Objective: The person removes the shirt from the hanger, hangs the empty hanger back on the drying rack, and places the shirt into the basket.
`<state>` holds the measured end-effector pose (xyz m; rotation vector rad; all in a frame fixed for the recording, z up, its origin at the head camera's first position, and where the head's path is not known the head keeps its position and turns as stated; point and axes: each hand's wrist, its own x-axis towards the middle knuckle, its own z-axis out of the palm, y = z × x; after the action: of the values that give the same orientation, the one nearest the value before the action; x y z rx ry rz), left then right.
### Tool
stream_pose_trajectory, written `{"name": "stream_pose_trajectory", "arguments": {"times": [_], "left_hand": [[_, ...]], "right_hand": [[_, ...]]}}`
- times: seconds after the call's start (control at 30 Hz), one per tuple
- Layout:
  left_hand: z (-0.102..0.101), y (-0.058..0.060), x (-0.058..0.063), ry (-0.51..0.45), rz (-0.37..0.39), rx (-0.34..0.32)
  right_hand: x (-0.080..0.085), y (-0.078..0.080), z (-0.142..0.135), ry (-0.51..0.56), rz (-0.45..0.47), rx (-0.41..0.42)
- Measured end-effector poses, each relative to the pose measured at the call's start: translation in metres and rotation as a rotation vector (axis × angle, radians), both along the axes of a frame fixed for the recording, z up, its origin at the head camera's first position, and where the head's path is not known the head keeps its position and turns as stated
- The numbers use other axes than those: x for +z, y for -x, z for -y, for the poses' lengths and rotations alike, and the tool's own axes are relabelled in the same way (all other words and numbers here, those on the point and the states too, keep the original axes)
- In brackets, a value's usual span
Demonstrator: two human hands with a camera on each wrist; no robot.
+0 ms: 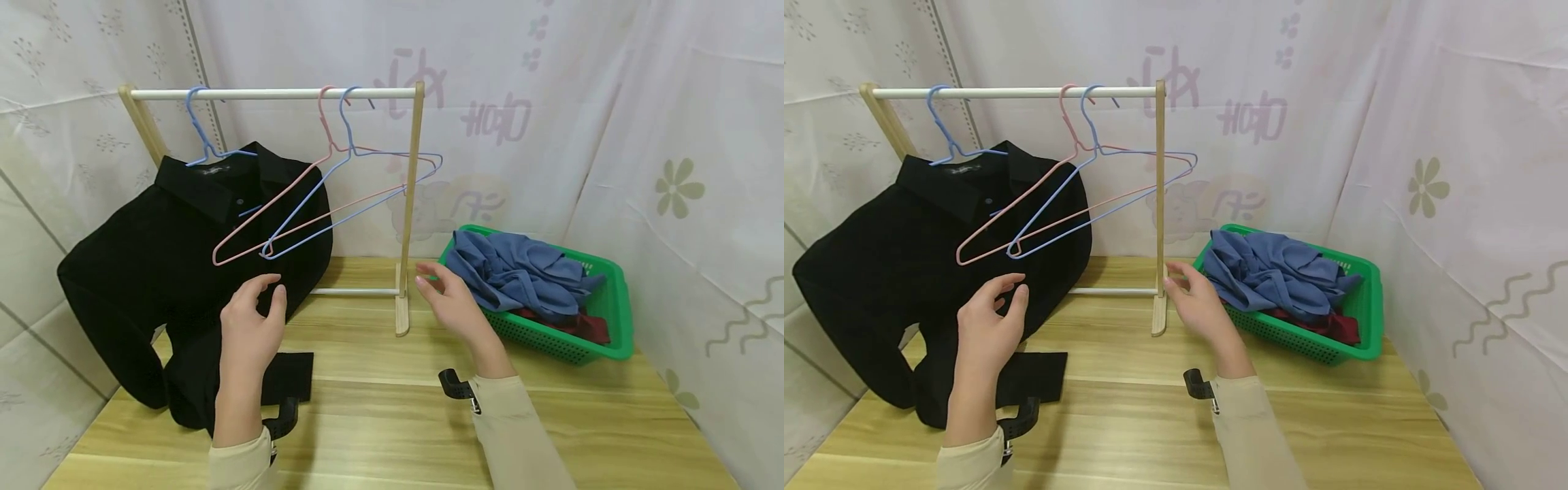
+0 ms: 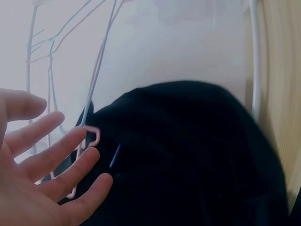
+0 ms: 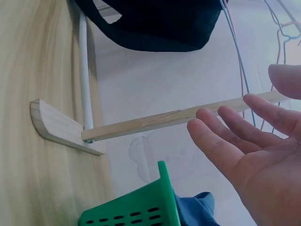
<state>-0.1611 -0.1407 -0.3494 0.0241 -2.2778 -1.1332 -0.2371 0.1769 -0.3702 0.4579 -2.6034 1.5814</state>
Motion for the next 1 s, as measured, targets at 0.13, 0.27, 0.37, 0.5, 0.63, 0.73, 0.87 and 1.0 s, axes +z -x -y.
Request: {"name": "stream_pose_trajectory", "arguments": {"times": [0.13,0.27,0.37,0.5,0.63,0.73,0.87,1.0], "left_hand": [[0.011,-0.004,0.000,-0.001,-0.057,0.030],[0.017,-0.007,0.003,-0.008,-0.078,0.060],[0.020,-0.006,0.009,-0.016,-0.119,0.082],[0.024,-0.004,0.023,-0.027,-0.207,0.121],[0.034,-0.001,0.039,-0.019,-0.312,0.177],[0.045,0.002,0.051,-0.001,-0.361,0.218],[0.063,0.009,0.062,0.031,-0.376,0.265],[0.078,0.018,0.067,0.084,-0.405,0.301]], "right_hand": [[0.005,0.006,0.002,0.003,-0.012,0.003],[0.010,0.011,0.004,-0.010,0.013,0.010],[0.014,0.015,0.005,-0.029,0.036,0.011],[0.017,0.023,0.010,-0.038,0.045,0.002],[0.021,0.036,0.015,-0.026,0.029,-0.020],[0.023,0.046,0.019,0.007,-0.013,-0.055],[0.027,0.059,0.022,0.068,-0.066,-0.100],[0.030,0.072,0.025,0.131,-0.086,-0.131]]}}
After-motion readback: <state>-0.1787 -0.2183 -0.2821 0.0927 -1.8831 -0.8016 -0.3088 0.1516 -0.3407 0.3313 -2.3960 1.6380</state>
